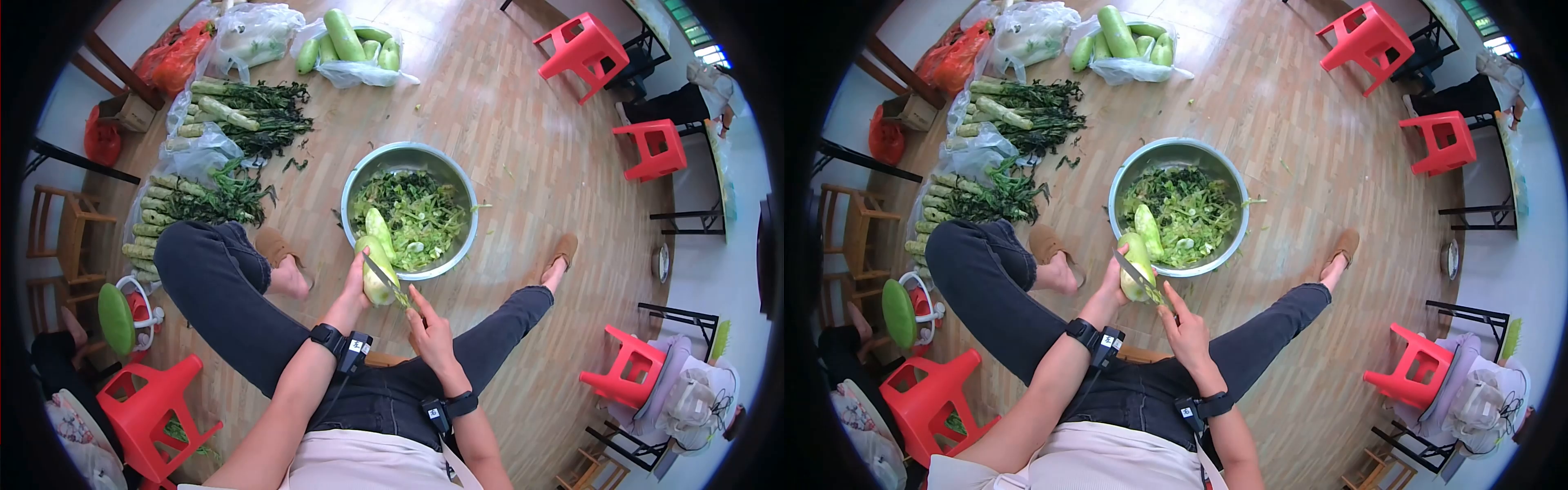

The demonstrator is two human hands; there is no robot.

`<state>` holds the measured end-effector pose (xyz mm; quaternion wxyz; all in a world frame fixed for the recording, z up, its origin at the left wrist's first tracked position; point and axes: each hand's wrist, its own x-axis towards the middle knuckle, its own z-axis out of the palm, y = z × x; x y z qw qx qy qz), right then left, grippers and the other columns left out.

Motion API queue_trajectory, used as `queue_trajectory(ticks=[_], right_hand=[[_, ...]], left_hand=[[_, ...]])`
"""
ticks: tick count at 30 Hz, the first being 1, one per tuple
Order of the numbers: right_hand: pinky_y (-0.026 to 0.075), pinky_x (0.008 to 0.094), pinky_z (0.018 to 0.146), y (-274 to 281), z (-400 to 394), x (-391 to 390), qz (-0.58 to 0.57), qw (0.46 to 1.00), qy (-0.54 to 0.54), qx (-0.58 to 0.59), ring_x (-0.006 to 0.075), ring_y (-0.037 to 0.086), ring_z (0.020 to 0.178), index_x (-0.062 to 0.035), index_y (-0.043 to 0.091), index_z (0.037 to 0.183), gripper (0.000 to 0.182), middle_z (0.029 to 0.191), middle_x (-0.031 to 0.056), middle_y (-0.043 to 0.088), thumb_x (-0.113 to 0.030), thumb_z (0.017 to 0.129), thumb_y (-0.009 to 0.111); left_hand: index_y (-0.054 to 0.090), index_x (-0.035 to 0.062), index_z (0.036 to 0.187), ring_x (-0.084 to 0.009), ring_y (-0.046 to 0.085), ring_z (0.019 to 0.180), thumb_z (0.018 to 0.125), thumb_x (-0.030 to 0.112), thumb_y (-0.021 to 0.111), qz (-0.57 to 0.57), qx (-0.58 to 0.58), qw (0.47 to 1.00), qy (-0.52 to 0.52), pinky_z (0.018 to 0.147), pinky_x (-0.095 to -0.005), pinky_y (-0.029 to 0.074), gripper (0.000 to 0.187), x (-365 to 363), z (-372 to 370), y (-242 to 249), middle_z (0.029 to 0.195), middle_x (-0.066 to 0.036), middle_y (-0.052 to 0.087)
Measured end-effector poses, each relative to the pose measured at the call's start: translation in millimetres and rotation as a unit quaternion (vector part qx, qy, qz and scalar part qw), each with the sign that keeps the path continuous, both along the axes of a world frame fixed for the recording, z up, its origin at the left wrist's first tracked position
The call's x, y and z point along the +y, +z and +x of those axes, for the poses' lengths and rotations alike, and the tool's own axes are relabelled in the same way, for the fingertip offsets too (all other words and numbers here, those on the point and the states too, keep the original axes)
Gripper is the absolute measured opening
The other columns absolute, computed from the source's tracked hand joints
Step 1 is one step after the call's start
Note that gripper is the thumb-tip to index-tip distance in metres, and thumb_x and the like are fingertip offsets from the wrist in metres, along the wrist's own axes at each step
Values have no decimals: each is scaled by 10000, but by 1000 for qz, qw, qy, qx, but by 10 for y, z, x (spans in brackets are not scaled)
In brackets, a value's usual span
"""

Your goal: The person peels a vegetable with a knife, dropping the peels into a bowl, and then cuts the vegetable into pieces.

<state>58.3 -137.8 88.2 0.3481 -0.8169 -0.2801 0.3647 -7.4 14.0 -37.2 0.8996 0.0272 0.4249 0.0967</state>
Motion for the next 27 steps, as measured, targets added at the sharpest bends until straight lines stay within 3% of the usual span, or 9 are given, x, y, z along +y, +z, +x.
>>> queue_trajectory(ticks=[6, 8, 18, 21, 23, 27], right_hand=[[407, 319, 488, -46, -26, 107, 26, 1000, 10, 8, 190, 513, 455, -244, 475, 1242, 399, 512, 88, 500, -283, 850, 534], [375, 243, 475, 19, -36, 149, 36, 999, 2, -16, 75, 397, 456, -186, 507, 1221, 371, 489, 43, 412, -165, 851, 528], [379, 257, 493, -2, -47, 272, -2, 997, -9, -77, 105, 415, 453, -189, 533, 1191, 345, 500, 60, 429, -242, 850, 540], [381, 261, 503, -1, -10, 294, -25, 998, -4, -64, 91, 418, 472, -189, 539, 1184, 339, 506, 61, 433, -261, 852, 538], [406, 293, 509, -102, 14, 276, -4, 1000, -14, -23, 165, 520, 491, -248, 547, 1165, 339, 527, 72, 505, -356, 844, 533], [393, 266, 516, -189, 55, 226, -1, 999, -12, 41, 122, 477, 486, -253, 547, 1168, 333, 516, 53, 474, -345, 848, 530]], left_hand=[[397, 26, 1142, -317, 593, 741, 801, 524, 453, 15, -27, 999, 8, 678, -432, 505, 607, -25, 32, -13, 837, -201, 571], [406, 12, 1124, -315, 590, 746, 805, 511, 456, 13, -11, 1000, 20, 675, -426, 505, 595, -43, 22, -60, 857, -206, 562], [429, -1, 1092, -286, 576, 737, 836, 515, 389, 18, -15, 999, 41, 663, -414, 499, 577, -32, 28, 51, 851, -191, 554], [443, 2, 1088, -276, 581, 739, 838, 517, 382, -1, 5, 998, 58, 662, -410, 500, 576, -20, 20, 228, 842, -185, 559], [449, 3, 1086, -273, 584, 738, 838, 516, 384, 12, -2, 999, 49, 661, -409, 501, 573, 2, -4, 176, 838, -182, 562], [441, -1, 1089, -282, 589, 733, 837, 509, 394, 32, -5, 999, 26, 658, -411, 504, 570, 15, -10, 82, 831, -185, 566]])
